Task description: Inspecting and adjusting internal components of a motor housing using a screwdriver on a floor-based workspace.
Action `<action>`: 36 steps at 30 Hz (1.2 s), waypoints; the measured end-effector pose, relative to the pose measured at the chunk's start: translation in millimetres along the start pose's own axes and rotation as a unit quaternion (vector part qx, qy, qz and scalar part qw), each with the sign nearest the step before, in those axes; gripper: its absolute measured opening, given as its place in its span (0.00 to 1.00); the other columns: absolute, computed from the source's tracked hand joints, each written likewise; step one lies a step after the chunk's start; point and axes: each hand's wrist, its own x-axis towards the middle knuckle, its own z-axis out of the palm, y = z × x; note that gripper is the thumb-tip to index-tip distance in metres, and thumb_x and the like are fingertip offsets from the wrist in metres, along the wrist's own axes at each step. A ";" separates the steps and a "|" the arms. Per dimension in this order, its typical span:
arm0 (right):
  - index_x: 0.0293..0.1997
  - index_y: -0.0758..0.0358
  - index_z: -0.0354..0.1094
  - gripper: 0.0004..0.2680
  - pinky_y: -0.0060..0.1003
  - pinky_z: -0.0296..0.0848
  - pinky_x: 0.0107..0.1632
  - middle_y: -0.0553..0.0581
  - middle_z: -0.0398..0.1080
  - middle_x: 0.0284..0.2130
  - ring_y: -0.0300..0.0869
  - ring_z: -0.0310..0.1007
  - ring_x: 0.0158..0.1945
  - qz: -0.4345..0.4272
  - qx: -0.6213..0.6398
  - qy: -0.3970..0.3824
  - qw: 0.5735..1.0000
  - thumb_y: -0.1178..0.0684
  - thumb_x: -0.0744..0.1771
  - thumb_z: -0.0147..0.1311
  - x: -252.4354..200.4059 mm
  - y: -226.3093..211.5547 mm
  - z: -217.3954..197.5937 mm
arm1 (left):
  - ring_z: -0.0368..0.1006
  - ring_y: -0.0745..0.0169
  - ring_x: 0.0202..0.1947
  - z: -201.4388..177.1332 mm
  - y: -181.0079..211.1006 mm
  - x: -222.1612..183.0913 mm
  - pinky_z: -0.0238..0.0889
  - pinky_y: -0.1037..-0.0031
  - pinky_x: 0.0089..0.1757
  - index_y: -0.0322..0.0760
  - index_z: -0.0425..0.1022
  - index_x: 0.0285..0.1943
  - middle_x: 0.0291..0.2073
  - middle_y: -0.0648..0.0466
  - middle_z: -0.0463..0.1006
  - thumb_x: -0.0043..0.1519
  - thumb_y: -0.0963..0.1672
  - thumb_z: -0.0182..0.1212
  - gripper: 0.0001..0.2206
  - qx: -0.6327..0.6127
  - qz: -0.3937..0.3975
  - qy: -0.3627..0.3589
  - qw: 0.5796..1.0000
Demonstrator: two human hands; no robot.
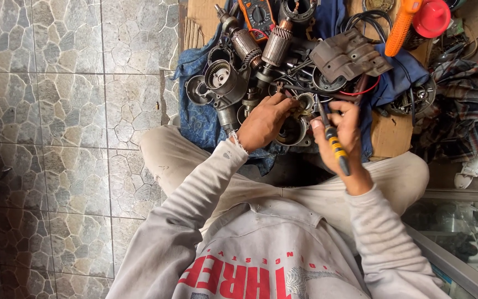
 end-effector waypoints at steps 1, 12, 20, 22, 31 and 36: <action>0.62 0.66 0.52 0.16 0.42 0.72 0.31 0.65 0.76 0.36 0.50 0.75 0.25 0.000 0.000 -0.001 1.000 0.58 0.69 0.55 7.7 -3.0 -4.7 | 0.74 0.35 0.42 0.7 -1.3 0.5 0.74 0.54 0.39 0.48 0.69 0.60 0.44 0.48 0.71 0.69 0.44 0.52 0.11 -0.001 -0.001 0.000 1.000; 0.37 0.62 0.76 0.05 0.42 0.66 0.26 0.62 0.69 0.16 0.44 0.70 0.22 0.066 -0.111 -0.142 0.981 0.53 0.66 0.61 57.4 -32.8 -30.2 | 0.68 0.54 0.54 16.4 -9.2 7.7 0.58 0.67 0.54 0.35 0.66 0.55 0.44 0.49 0.74 0.66 0.42 0.50 0.10 0.144 0.083 -0.014 0.986; 0.38 0.59 0.77 0.04 0.38 0.65 0.29 0.60 0.69 0.19 0.41 0.69 0.27 0.077 -0.130 -0.143 0.978 0.53 0.64 0.62 61.8 -16.5 -34.9 | 0.70 0.50 0.47 29.6 8.3 13.4 0.60 0.67 0.53 0.39 0.64 0.57 0.40 0.50 0.72 0.67 0.44 0.50 0.11 0.101 0.017 -0.002 0.995; 0.38 0.59 0.77 0.04 0.38 0.66 0.29 0.60 0.69 0.18 0.42 0.69 0.26 0.077 -0.132 -0.141 0.978 0.53 0.64 0.62 61.8 -15.0 -37.6 | 0.71 0.51 0.46 32.3 12.4 14.4 0.60 0.68 0.54 0.39 0.64 0.56 0.39 0.50 0.72 0.67 0.45 0.48 0.11 0.098 0.021 -0.001 0.995; 0.38 0.66 0.75 0.05 0.34 0.71 0.23 0.62 0.73 0.20 0.41 0.71 0.20 0.144 -0.065 -0.125 0.979 0.56 0.64 0.59 54.8 6.2 -54.5 | 0.71 0.44 0.47 55.6 32.9 29.5 0.66 0.63 0.46 0.38 0.65 0.54 0.42 0.48 0.72 0.66 0.45 0.50 0.11 0.098 -0.048 -0.020 0.994; 0.46 0.72 0.74 0.09 0.29 0.74 0.23 0.67 0.75 0.28 0.40 0.75 0.24 0.162 0.043 -0.051 0.985 0.57 0.66 0.57 39.3 24.0 -51.2 | 0.72 0.41 0.47 67.5 22.8 35.2 0.68 0.61 0.44 0.39 0.64 0.56 0.44 0.46 0.73 0.67 0.45 0.48 0.12 0.107 -0.086 -0.052 0.989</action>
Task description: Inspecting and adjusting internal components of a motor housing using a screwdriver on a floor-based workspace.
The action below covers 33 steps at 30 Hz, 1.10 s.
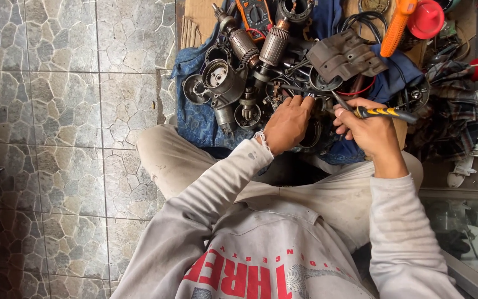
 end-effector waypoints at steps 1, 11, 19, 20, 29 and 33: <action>0.46 0.72 0.74 0.09 0.29 0.74 0.23 0.67 0.75 0.28 0.40 0.75 0.24 0.000 0.001 0.000 1.000 0.57 0.66 0.57 -2.8 5.6 1.4 | 0.72 0.41 0.47 -6.7 5.2 -1.9 0.68 0.61 0.44 0.39 0.64 0.56 0.44 0.46 0.73 0.67 0.45 0.48 0.12 0.001 0.000 -0.001 1.000; 0.45 0.70 0.74 0.06 0.28 0.71 0.22 0.67 0.74 0.27 0.41 0.74 0.23 -0.023 0.055 0.101 0.993 0.57 0.68 0.60 -11.7 34.3 5.9 | 0.76 0.45 0.42 39.2 33.4 15.0 0.67 0.60 0.41 0.42 0.69 0.45 0.31 0.49 0.81 0.63 0.45 0.43 0.08 0.111 0.049 0.033 0.992; 0.53 0.72 0.66 0.09 0.47 0.83 0.38 0.72 0.70 0.37 0.55 0.78 0.40 -0.007 0.156 0.141 0.978 0.55 0.72 0.50 -42.8 43.2 49.3 | 0.77 0.41 0.42 -15.2 24.2 17.2 0.71 0.61 0.41 0.42 0.67 0.45 0.32 0.46 0.82 0.64 0.41 0.39 0.09 0.104 0.070 -0.057 0.990; 0.51 0.72 0.66 0.08 0.47 0.82 0.35 0.73 0.71 0.36 0.56 0.78 0.39 -0.034 0.131 0.165 0.977 0.55 0.73 0.51 -46.8 41.6 56.4 | 0.77 0.41 0.43 -15.3 19.0 18.5 0.72 0.60 0.41 0.41 0.68 0.47 0.33 0.45 0.83 0.65 0.41 0.40 0.09 0.103 0.080 -0.051 0.990; 0.44 0.66 0.65 0.04 0.45 0.77 0.34 0.63 0.68 0.31 0.44 0.74 0.38 -0.104 0.134 0.243 0.955 0.58 0.70 0.55 -59.1 47.0 101.7 | 0.77 0.42 0.41 -4.6 3.3 22.9 0.74 0.60 0.38 0.41 0.67 0.45 0.30 0.45 0.81 0.64 0.41 0.45 0.05 0.146 0.045 -0.013 0.988; 0.47 0.67 0.64 0.05 0.43 0.84 0.42 0.62 0.69 0.33 0.45 0.78 0.38 -0.047 0.316 0.196 0.927 0.58 0.70 0.54 -57.2 69.3 125.0 | 0.76 0.41 0.41 -9.4 8.8 16.2 0.73 0.60 0.39 0.40 0.68 0.42 0.29 0.44 0.81 0.64 0.41 0.47 0.04 0.162 0.068 -0.007 0.984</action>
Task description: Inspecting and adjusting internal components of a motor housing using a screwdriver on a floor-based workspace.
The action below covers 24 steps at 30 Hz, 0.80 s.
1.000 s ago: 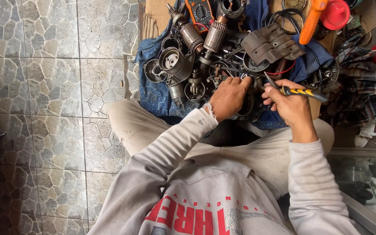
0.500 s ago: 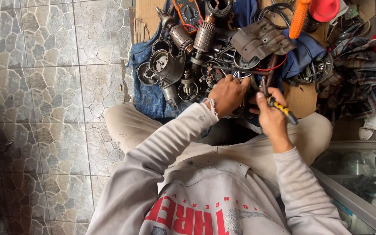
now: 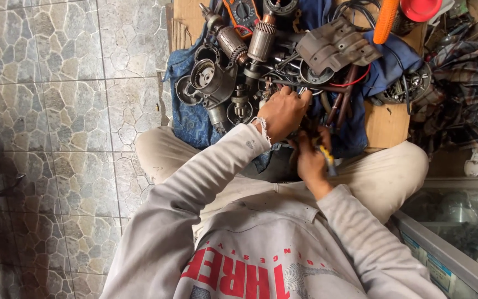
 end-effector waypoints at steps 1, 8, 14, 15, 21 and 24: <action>0.47 0.67 0.64 0.05 0.43 0.84 0.42 0.62 0.69 0.33 0.45 0.78 0.38 -0.002 0.000 0.002 1.000 0.58 0.70 0.54 -1.7 -0.8 0.4 | 0.76 0.41 0.41 -2.1 -1.8 -3.9 0.73 0.60 0.39 0.40 0.68 0.42 0.29 0.44 0.81 0.64 0.41 0.47 0.04 0.000 0.002 0.001 1.000; 0.48 0.69 0.67 0.06 0.40 0.79 0.32 0.64 0.73 0.34 0.44 0.77 0.34 -0.051 -0.116 -0.034 0.991 0.60 0.69 0.57 1.0 -0.8 -3.3 | 0.77 0.41 0.40 28.8 -35.5 -15.7 0.76 0.60 0.35 0.46 0.76 0.48 0.33 0.44 0.80 0.59 0.41 0.60 0.09 -0.104 -0.049 -0.012 0.993; 0.52 0.72 0.67 0.08 0.36 0.79 0.29 0.66 0.74 0.35 0.45 0.77 0.30 -0.054 -0.135 -0.099 0.984 0.58 0.70 0.56 33.1 -25.6 -28.9 | 0.77 0.33 0.42 22.8 -38.3 -14.9 0.77 0.55 0.38 0.44 0.75 0.49 0.40 0.44 0.76 0.58 0.42 0.64 0.11 -0.190 -0.053 -0.027 0.980; 0.51 0.75 0.68 0.08 0.35 0.78 0.26 0.68 0.75 0.35 0.45 0.77 0.27 -0.066 -0.148 -0.121 0.979 0.59 0.70 0.57 40.9 -25.8 -33.9 | 0.77 0.32 0.42 21.3 -37.1 -15.1 0.76 0.55 0.39 0.44 0.75 0.49 0.41 0.43 0.75 0.58 0.42 0.63 0.11 -0.194 -0.043 -0.025 0.980; 0.50 0.66 0.71 0.13 0.30 0.76 0.28 0.60 0.75 0.28 0.38 0.74 0.23 -0.001 -0.220 -0.097 0.971 0.57 0.63 0.68 52.4 -20.2 -28.0 | 0.77 0.34 0.42 6.5 -17.6 -28.5 0.76 0.57 0.38 0.43 0.73 0.51 0.42 0.44 0.74 0.60 0.40 0.56 0.11 -0.125 -0.083 -0.024 0.988; 0.48 0.51 0.71 0.17 0.41 0.75 0.46 0.51 0.77 0.34 0.43 0.79 0.39 0.041 -0.307 -0.051 0.950 0.49 0.59 0.73 40.0 -25.5 -6.4 | 0.78 0.37 0.41 16.5 -20.0 -24.0 0.77 0.57 0.35 0.46 0.74 0.52 0.39 0.46 0.74 0.61 0.39 0.54 0.12 -0.100 -0.070 -0.033 0.992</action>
